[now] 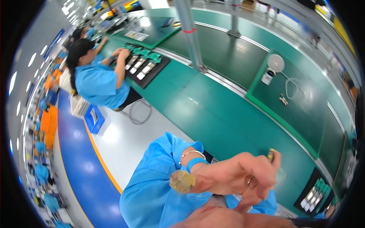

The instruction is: Manually assemble components onto circuit boards on a factory production line.

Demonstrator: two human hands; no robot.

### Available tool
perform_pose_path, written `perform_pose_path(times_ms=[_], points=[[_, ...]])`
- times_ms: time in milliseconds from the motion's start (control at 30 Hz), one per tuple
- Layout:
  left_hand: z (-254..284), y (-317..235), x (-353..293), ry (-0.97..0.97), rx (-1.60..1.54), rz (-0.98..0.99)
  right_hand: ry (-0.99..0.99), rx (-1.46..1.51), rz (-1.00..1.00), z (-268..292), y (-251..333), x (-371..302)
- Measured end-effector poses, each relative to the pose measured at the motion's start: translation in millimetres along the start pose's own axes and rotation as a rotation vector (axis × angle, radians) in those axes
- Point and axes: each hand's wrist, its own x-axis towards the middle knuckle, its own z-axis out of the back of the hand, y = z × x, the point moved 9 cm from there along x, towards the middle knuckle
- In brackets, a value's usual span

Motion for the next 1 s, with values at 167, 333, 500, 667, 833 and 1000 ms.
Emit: perform_pose_path(times_ms=[167, 333, 500, 667, 833, 1000], points=[[22, 9, -21, -0.245, -0.073, 0.227, 0.243, 0.19, 0.264, -121, 116, 17], [139, -23, -72, -0.479, 0.673, 0.515, 0.342, 0.13, 0.33, -173, 122, 19], [323, -222, -213, -0.654, 2.438, 0.81, 0.297, 0.096, 0.289, -166, 131, 24], [350, -373, -254, -0.906, 3.134, 1.176, 0.265, 0.116, 0.223, -169, 119, 28], [380, -411, -268, -0.547, 2.891, 1.556, 0.278, 0.113, 0.178, -171, 109, 30], [403, -373, -253, 0.089, 2.784, 1.83, 0.284, 0.116, 0.172, -170, 105, 29]])
